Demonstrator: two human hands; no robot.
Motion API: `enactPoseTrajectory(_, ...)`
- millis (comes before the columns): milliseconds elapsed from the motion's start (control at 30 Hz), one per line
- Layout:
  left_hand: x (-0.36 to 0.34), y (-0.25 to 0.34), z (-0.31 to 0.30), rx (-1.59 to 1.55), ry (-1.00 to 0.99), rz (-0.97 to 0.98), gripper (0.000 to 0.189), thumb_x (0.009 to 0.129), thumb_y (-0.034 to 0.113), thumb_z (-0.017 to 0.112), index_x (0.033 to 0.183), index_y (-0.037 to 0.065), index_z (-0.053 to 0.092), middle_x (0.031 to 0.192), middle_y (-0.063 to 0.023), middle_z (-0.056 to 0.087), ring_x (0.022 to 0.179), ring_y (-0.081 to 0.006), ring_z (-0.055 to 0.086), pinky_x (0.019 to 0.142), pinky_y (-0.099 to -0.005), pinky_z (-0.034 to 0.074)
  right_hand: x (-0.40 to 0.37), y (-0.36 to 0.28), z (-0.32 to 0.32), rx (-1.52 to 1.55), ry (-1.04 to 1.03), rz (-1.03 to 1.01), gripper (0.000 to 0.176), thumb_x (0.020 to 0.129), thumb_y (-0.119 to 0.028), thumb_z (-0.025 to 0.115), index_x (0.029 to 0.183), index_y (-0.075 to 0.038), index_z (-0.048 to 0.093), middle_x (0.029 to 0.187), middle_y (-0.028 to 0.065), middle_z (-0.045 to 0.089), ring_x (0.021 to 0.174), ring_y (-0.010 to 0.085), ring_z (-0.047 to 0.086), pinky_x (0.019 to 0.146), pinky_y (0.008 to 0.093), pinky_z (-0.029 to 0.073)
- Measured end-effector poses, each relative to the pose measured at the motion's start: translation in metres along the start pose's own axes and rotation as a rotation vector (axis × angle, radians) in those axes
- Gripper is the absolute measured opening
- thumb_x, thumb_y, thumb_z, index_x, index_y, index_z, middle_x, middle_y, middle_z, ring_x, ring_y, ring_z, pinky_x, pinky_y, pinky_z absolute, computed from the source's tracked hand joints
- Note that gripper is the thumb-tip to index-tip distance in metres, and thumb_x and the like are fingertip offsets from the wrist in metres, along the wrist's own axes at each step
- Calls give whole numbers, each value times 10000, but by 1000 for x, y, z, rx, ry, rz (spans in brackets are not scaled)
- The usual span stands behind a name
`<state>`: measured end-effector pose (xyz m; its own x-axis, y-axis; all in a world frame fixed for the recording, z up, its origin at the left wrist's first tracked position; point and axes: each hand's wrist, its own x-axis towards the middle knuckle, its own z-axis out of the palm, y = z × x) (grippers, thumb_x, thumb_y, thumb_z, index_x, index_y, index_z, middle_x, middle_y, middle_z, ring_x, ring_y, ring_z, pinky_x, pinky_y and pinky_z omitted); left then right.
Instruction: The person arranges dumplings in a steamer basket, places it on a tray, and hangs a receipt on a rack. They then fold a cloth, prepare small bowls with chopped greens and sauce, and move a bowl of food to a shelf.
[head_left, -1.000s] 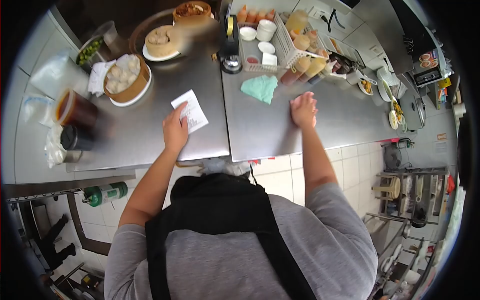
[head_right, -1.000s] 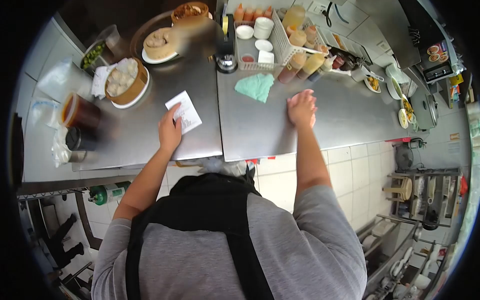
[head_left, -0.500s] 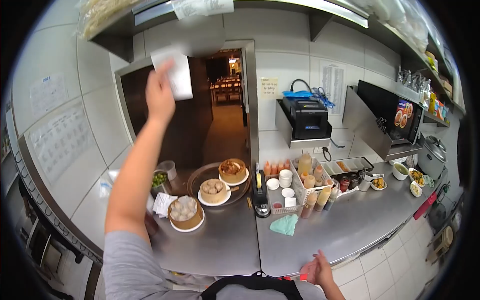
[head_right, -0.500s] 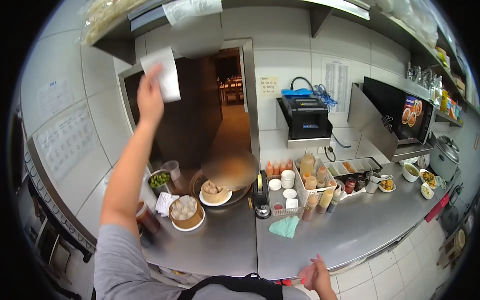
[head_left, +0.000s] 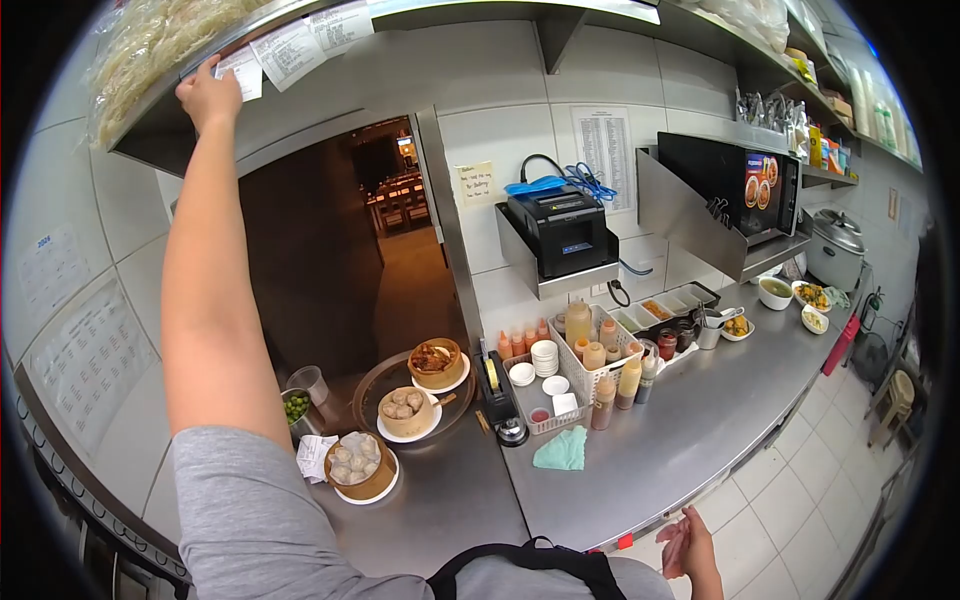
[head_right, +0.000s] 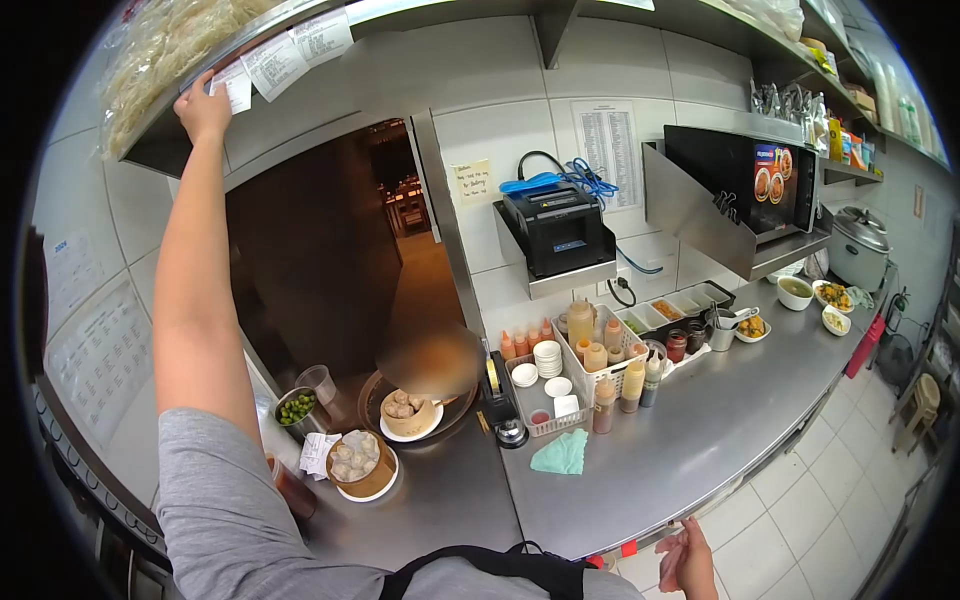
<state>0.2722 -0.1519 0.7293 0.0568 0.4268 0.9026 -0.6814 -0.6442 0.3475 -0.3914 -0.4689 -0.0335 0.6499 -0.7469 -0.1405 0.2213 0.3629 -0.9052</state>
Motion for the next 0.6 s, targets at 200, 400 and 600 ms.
enactPoseTrajectory(200, -38, 21, -20, 428, -61, 422, 431, 968, 329, 508, 1376, 460, 555, 1558, 0, 384, 1408, -291, 395, 1121, -550, 322, -14, -46, 39, -1237, 204, -429, 335, 955, 60, 473, 1261, -19, 583, 1381, 233, 539, 1272, 379, 528, 1070, 421, 409)
enactPoseTrajectory(400, -46, -3, -11, 287, -65, 472, 533, 1001, 445, 461, 1520, 353, 385, 1548, -21, 413, 1416, -280, 405, 1133, -542, 310, 2, -80, 70, -1242, 61, -685, 394, 950, 49, 430, 1323, -9, 544, 1158, 218, 630, 1243, 376, 506, 1132, 531, 337)
enactPoseTrajectory(600, -34, 12, -34, 483, -409, 369, 632, 1005, 472, 455, 1564, 205, 332, 1528, -88, 424, 1394, -310, 439, 1091, -541, 367, 36, -60, 49, -651, 506, -588, 377, 897, 107, 445, 1262, 19, 414, 1154, 130, 502, 1071, 221, 544, 968, 296, 433)
